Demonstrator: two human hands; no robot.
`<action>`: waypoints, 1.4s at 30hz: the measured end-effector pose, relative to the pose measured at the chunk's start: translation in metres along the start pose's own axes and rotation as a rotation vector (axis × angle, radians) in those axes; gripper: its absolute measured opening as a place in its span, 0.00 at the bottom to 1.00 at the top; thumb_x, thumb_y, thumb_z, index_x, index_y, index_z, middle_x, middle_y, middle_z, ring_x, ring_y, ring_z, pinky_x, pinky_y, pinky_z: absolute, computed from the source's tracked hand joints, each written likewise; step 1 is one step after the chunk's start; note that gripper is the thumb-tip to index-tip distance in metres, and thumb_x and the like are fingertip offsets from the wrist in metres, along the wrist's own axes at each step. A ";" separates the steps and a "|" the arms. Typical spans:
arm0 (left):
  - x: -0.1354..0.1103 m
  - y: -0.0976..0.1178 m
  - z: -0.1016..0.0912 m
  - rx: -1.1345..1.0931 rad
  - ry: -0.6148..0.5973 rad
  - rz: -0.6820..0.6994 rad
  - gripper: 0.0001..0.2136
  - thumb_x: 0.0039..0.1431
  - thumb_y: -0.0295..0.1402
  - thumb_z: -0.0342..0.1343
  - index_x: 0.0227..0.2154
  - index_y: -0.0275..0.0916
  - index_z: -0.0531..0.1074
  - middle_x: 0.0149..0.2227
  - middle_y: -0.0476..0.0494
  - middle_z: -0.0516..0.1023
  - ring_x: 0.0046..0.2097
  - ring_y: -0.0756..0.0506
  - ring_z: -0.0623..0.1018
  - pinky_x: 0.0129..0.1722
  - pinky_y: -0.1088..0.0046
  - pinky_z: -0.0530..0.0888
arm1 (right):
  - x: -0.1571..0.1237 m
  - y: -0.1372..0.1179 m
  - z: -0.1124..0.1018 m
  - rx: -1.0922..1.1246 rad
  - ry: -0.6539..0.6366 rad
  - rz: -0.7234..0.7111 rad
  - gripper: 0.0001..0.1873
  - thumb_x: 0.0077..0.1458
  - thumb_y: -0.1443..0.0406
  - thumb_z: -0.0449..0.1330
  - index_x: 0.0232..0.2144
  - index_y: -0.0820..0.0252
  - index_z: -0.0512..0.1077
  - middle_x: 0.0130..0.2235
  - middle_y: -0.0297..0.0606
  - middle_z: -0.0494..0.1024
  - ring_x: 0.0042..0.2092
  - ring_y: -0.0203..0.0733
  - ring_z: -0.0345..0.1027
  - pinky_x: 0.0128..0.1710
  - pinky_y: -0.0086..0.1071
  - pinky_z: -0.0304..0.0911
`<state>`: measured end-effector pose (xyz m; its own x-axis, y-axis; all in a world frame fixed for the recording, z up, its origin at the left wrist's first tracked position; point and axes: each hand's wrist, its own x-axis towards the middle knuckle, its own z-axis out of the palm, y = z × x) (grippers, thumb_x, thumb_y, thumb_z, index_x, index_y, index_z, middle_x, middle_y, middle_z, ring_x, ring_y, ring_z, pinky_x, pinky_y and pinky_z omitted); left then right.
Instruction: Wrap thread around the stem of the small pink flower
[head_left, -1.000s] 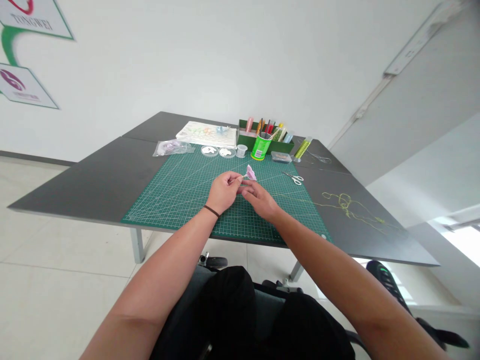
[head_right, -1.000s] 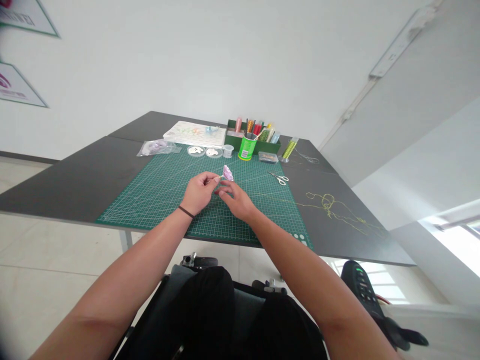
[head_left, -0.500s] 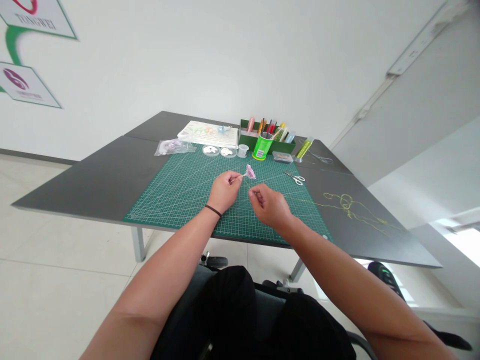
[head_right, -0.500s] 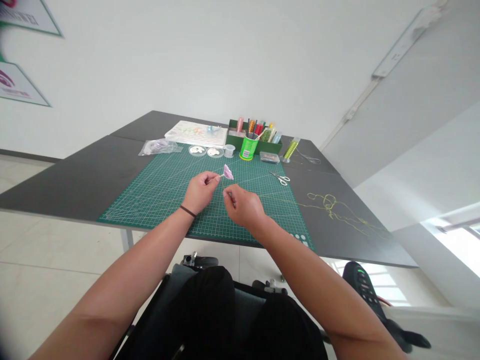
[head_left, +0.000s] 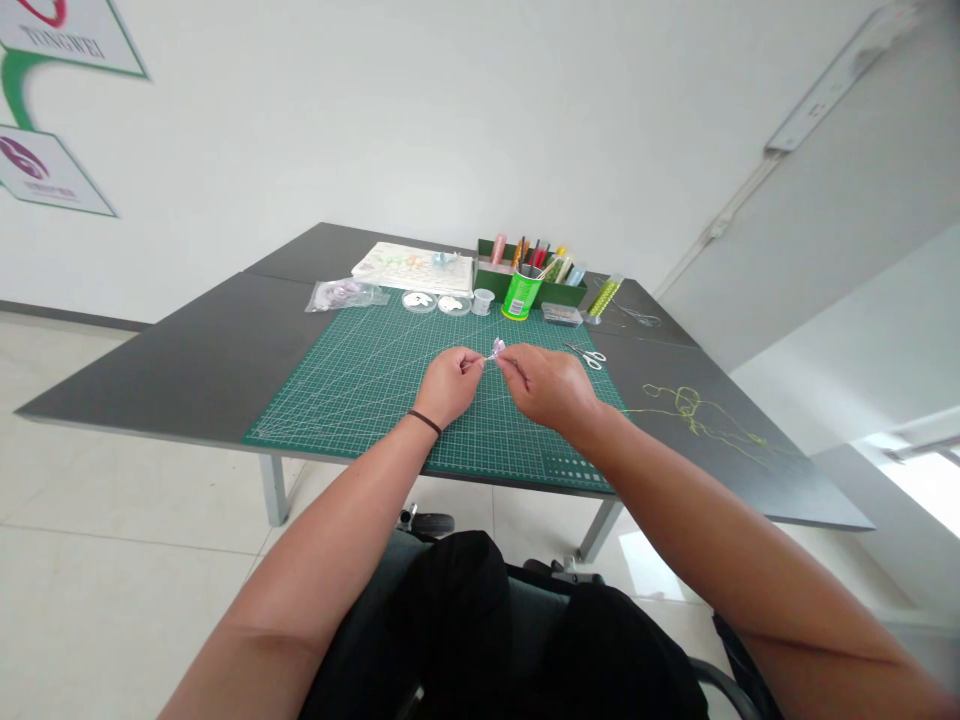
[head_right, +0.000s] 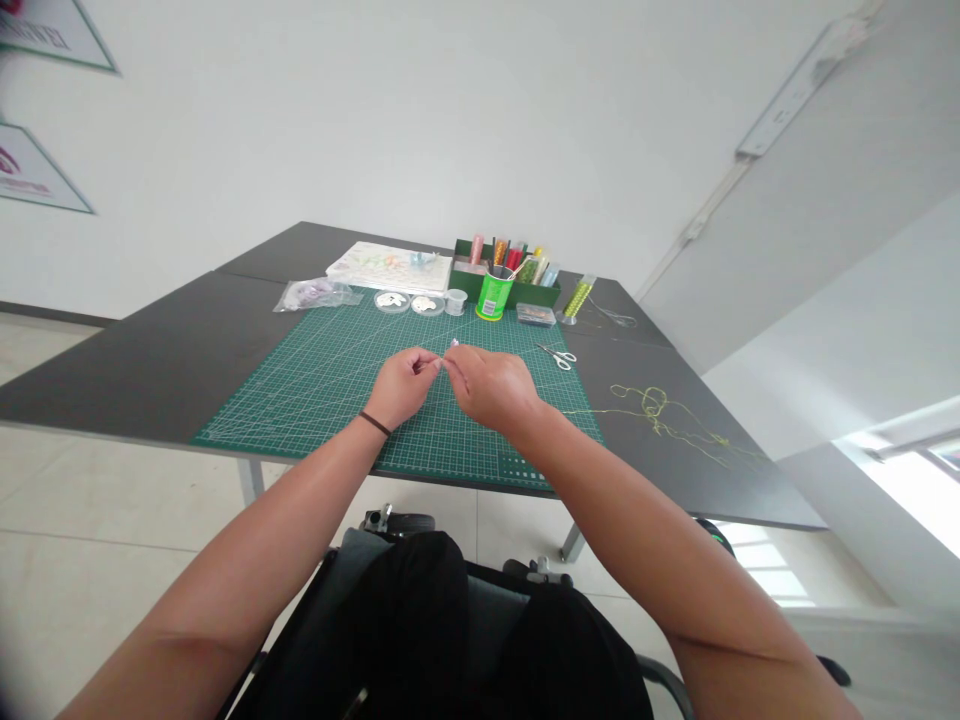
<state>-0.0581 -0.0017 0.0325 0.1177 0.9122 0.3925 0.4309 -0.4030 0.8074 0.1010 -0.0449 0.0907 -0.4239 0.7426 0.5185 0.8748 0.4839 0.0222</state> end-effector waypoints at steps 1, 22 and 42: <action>0.000 0.000 0.000 0.004 -0.001 0.007 0.08 0.59 0.33 0.53 0.29 0.37 0.74 0.26 0.48 0.75 0.30 0.49 0.72 0.34 0.72 0.68 | 0.002 0.001 -0.001 0.001 -0.010 0.000 0.17 0.64 0.60 0.46 0.38 0.59 0.74 0.36 0.40 0.81 0.33 0.41 0.72 0.28 0.31 0.51; 0.002 -0.004 -0.001 -0.073 -0.042 -0.081 0.08 0.58 0.34 0.54 0.29 0.36 0.75 0.25 0.50 0.75 0.28 0.50 0.71 0.30 0.74 0.66 | 0.027 0.011 0.000 0.047 -0.115 -0.026 0.14 0.62 0.62 0.49 0.40 0.59 0.74 0.37 0.39 0.81 0.37 0.42 0.71 0.32 0.32 0.53; 0.004 -0.006 0.004 -0.328 0.007 -0.245 0.11 0.53 0.38 0.57 0.32 0.35 0.77 0.28 0.47 0.77 0.30 0.50 0.72 0.32 0.74 0.69 | -0.003 0.026 0.000 0.038 -0.116 -0.276 0.18 0.63 0.60 0.47 0.34 0.57 0.76 0.30 0.38 0.81 0.29 0.39 0.70 0.30 0.32 0.54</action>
<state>-0.0569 0.0043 0.0277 0.0408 0.9841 0.1728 0.1376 -0.1768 0.9746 0.1248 -0.0348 0.0895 -0.6706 0.6273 0.3958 0.7140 0.6905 0.1153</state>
